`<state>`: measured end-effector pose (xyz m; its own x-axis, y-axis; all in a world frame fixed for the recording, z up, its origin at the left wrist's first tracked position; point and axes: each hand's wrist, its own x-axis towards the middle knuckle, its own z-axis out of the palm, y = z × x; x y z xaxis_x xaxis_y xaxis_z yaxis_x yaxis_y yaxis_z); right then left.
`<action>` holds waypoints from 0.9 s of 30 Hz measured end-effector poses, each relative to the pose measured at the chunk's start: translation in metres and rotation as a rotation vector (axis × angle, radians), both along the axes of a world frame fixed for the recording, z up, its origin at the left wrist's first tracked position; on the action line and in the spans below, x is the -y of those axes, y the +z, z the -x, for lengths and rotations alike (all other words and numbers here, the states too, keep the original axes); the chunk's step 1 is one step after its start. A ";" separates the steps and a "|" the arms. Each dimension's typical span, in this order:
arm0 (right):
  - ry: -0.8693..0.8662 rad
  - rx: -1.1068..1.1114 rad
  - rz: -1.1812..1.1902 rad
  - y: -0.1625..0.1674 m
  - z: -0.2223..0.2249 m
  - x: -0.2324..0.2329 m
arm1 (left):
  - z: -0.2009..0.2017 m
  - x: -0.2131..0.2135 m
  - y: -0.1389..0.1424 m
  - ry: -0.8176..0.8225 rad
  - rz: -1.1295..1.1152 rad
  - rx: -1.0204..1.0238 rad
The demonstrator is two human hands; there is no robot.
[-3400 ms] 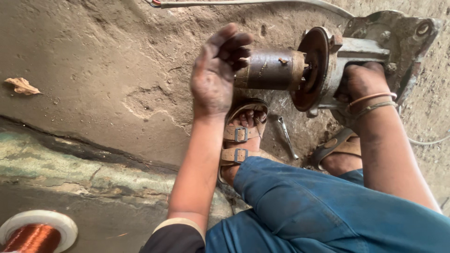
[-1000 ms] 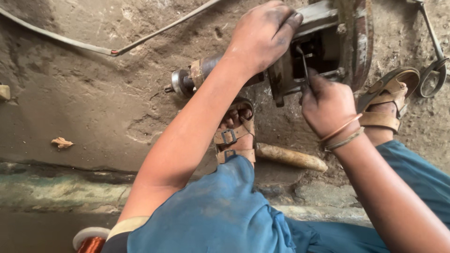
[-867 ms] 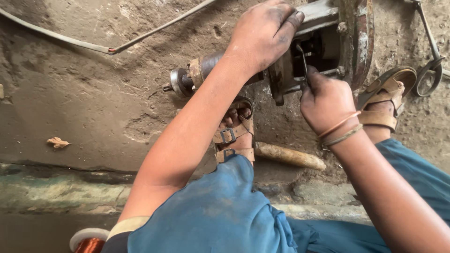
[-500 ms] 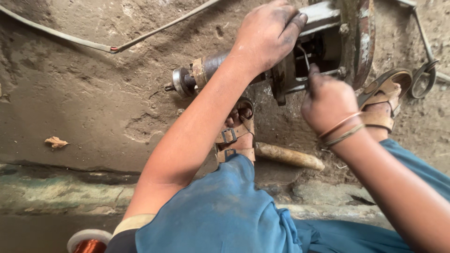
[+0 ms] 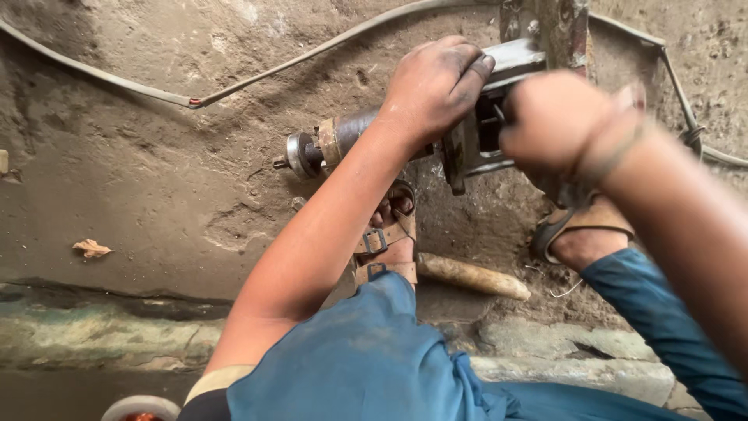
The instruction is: The person sits on the ground repairing a water pump motor assembly. They use a spanner to loosen and tighten bolts inside the pump housing, reposition the housing, and work on the shaft and mounting parts by hand.
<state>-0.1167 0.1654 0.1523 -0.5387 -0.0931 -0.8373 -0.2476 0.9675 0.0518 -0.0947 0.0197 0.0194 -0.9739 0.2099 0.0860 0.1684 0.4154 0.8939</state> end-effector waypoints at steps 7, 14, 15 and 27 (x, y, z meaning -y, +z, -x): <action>-0.024 -0.313 0.233 -0.003 -0.073 -0.013 | -0.002 -0.001 0.003 0.008 0.073 0.025; -0.031 -0.375 0.051 -0.008 -0.080 -0.017 | 0.002 -0.002 0.007 -0.031 0.118 0.079; -0.068 -0.334 0.057 -0.011 -0.083 -0.018 | 0.002 -0.002 0.007 -0.035 0.128 0.098; -0.068 -0.511 0.409 -0.025 -0.097 -0.030 | 0.002 -0.005 0.002 -0.056 0.144 0.121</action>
